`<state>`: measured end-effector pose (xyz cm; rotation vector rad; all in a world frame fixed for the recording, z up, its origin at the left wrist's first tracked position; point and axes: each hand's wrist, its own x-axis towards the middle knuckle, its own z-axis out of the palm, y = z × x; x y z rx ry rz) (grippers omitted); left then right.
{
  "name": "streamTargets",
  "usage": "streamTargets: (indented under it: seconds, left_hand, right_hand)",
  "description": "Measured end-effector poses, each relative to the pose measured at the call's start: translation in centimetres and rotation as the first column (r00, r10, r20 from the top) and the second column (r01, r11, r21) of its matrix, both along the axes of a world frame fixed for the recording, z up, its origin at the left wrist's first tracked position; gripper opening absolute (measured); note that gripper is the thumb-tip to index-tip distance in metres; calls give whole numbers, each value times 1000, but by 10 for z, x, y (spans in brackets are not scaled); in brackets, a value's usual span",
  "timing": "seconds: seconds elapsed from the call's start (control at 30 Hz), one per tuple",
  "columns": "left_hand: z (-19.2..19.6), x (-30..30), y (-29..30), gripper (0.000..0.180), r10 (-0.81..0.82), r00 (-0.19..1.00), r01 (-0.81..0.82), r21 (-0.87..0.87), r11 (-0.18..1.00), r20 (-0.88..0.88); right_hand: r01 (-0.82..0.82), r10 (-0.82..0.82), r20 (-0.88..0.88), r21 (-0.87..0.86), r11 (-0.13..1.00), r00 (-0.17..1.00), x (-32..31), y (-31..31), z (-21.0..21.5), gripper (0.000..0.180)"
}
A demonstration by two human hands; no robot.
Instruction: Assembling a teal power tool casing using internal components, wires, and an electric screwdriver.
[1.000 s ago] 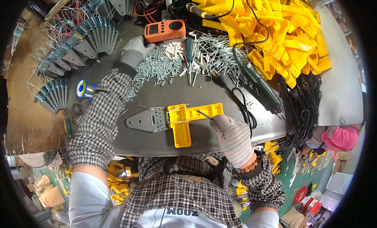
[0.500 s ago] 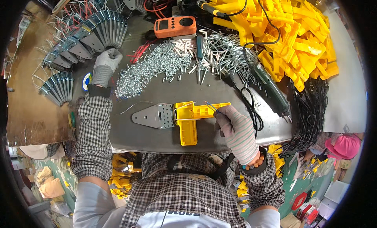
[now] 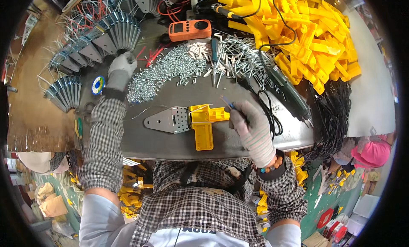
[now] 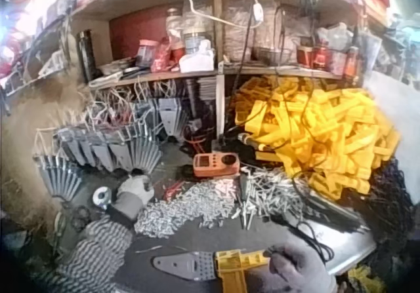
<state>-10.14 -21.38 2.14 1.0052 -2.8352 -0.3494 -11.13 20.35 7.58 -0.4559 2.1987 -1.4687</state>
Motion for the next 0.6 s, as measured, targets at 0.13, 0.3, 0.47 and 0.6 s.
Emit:
streamTargets:
  seconds: [0.13, 0.3, 0.47, 0.6]
  left_hand:
    - [37, 41, 112, 23, -68, 885, 441, 780, 444, -462]
    - [56, 67, 196, 27, -86, 912, 409, 907, 100, -402]
    - [59, 67, 224, 21, 0, 915, 403, 915, 31, -403]
    - [38, 71, 233, 18, 80, 869, 493, 869, -43, -489]
  right_hand:
    - [22, -30, -66, -124, 992, 997, -12, -19, 9, 23]
    - [-109, 120, 24, -275, 955, 992, -12, -35, 16, 21]
    - [16, 48, 145, -411, 911, 988, -1, -29, 11, 18]
    - [31, 6, 87, -422, 906, 996, 6, -23, 1, 18]
